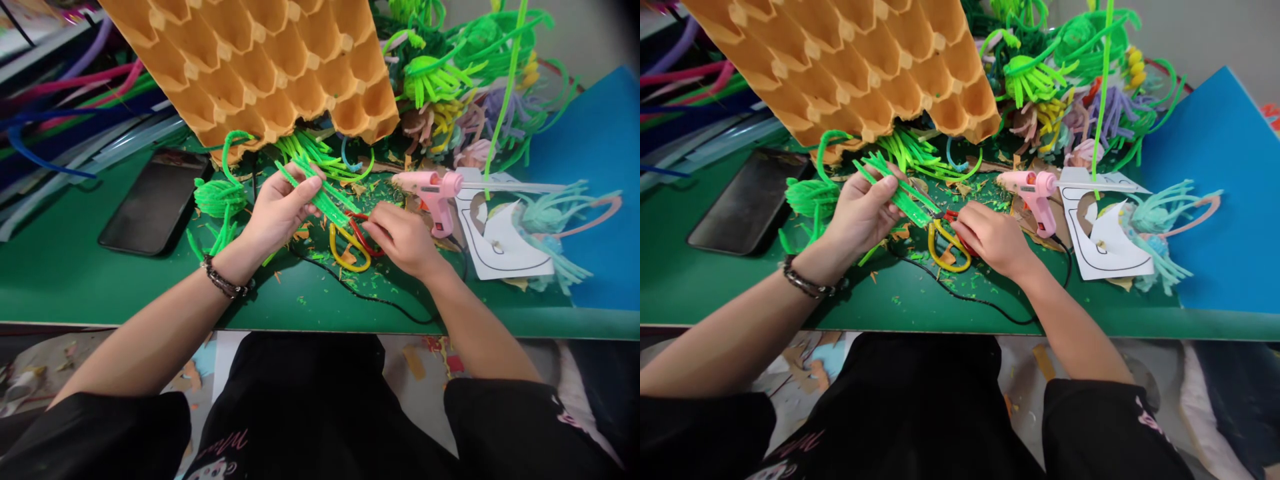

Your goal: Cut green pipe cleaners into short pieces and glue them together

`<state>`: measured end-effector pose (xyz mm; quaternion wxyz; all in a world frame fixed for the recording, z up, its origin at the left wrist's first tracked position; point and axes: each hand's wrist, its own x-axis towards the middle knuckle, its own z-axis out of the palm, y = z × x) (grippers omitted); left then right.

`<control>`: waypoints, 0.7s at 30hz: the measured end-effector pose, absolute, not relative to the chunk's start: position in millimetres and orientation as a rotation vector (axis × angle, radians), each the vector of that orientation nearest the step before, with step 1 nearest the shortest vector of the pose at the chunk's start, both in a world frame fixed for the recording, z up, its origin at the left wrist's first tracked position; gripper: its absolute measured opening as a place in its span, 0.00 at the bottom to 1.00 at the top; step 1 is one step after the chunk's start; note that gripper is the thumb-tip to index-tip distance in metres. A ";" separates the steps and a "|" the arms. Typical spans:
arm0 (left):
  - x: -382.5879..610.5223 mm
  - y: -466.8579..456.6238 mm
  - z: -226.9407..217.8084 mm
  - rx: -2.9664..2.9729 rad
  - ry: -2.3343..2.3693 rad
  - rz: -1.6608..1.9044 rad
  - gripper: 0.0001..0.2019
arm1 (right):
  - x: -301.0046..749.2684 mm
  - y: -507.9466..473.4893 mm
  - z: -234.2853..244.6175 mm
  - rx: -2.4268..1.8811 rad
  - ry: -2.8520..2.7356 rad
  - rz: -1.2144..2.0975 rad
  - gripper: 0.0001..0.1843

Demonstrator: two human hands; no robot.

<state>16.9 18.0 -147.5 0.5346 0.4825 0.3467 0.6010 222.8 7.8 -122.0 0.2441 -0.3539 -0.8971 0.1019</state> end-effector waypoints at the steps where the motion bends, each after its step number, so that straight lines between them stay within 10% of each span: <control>1: 17.0 17.9 -147.3 1.144 0.823 1.431 0.16 | 222.6 8.0 -122.6 -0.972 -2.429 0.282 0.14; 21: 18.8 16.2 -145.2 1.132 0.770 1.421 0.16 | 221.8 6.9 -125.2 -0.921 -2.370 0.232 0.13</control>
